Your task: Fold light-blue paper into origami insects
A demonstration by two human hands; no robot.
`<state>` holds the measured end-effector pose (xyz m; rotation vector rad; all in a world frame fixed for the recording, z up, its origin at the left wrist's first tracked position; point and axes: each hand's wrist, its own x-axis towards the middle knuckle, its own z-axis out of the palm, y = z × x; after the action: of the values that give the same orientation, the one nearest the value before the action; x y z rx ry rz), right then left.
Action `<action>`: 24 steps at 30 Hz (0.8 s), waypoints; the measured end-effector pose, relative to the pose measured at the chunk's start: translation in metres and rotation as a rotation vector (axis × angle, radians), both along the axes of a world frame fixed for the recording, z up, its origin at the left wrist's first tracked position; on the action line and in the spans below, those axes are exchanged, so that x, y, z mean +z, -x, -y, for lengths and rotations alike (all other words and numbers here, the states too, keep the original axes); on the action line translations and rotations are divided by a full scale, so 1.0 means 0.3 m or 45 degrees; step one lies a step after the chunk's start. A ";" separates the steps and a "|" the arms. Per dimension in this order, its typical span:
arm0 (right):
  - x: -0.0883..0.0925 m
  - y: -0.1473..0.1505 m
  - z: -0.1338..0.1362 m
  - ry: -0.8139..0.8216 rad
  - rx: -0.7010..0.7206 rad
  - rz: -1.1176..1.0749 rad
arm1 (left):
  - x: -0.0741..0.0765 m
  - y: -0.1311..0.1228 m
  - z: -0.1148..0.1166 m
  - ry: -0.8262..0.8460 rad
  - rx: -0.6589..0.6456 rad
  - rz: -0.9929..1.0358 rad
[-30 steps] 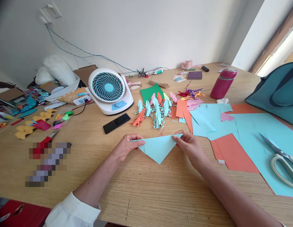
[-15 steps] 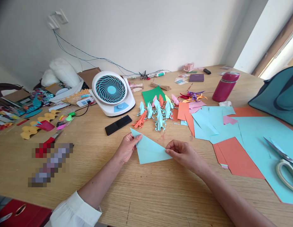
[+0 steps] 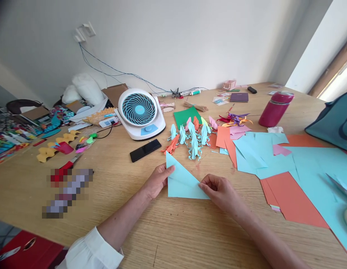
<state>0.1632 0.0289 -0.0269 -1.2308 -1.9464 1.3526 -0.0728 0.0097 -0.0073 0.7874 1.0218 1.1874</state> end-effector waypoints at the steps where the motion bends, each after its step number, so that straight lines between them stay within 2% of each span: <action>1: 0.004 0.002 0.002 0.000 0.001 0.002 | -0.003 -0.001 0.000 0.009 0.021 -0.031; 4: 0.018 0.006 0.011 -0.010 0.019 0.025 | -0.010 -0.003 -0.003 0.040 0.063 -0.064; 11: 0.019 0.007 0.022 -0.021 0.081 0.079 | -0.009 -0.002 -0.004 0.082 0.028 0.004; 24: 0.032 0.005 0.033 -0.020 0.099 0.079 | -0.013 0.004 -0.010 0.051 0.054 0.006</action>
<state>0.1617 0.0189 -0.0174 -1.2152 -2.0631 1.3492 -0.0739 0.0126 -0.0112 0.7348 1.0597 1.2008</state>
